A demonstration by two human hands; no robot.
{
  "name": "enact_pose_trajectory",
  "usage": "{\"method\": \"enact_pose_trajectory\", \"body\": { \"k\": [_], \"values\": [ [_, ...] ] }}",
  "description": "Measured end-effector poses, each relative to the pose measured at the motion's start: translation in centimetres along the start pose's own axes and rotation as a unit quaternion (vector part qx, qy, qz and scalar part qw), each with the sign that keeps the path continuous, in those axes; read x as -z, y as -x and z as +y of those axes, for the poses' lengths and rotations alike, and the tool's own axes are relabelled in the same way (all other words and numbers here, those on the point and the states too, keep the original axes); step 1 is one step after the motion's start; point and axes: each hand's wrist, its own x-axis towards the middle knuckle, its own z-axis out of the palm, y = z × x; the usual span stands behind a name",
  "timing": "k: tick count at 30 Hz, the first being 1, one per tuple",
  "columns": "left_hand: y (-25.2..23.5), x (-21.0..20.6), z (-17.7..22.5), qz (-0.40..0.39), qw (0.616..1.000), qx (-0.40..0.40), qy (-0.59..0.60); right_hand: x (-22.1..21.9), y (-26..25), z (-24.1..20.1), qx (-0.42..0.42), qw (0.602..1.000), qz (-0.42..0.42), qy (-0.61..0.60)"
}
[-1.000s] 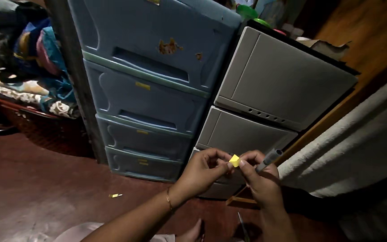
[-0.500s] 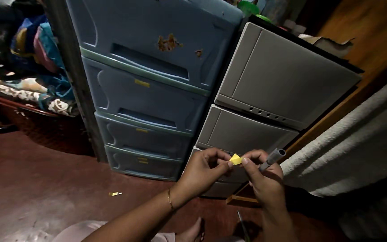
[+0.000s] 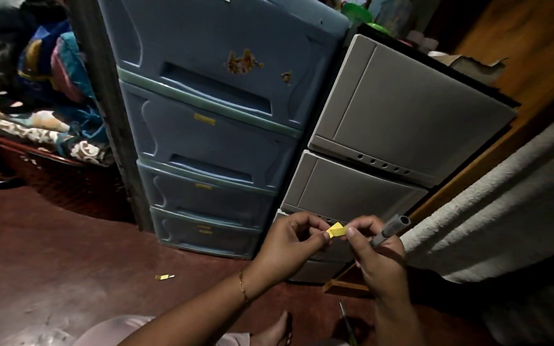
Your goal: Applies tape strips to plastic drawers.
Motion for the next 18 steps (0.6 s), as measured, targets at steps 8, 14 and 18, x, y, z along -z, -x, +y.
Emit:
{"method": "enact_pose_trajectory", "body": {
  "k": [8, 14, 18],
  "values": [
    [0.04, 0.03, -0.17, 0.005, 1.000, -0.006, -0.009, -0.21, 0.10, -0.03, -0.007, 1.000, 0.002, -0.016],
    [0.13, 0.16, -0.34, -0.006, 1.000, -0.006, -0.004, -0.01, 0.06, 0.33, -0.001, 1.000, 0.010, -0.003],
    [0.18, 0.23, -0.44, -0.015, 1.000, -0.007, 0.017, 0.10, 0.10, 0.49, -0.015, 1.000, 0.016, 0.000]
  ]
}}
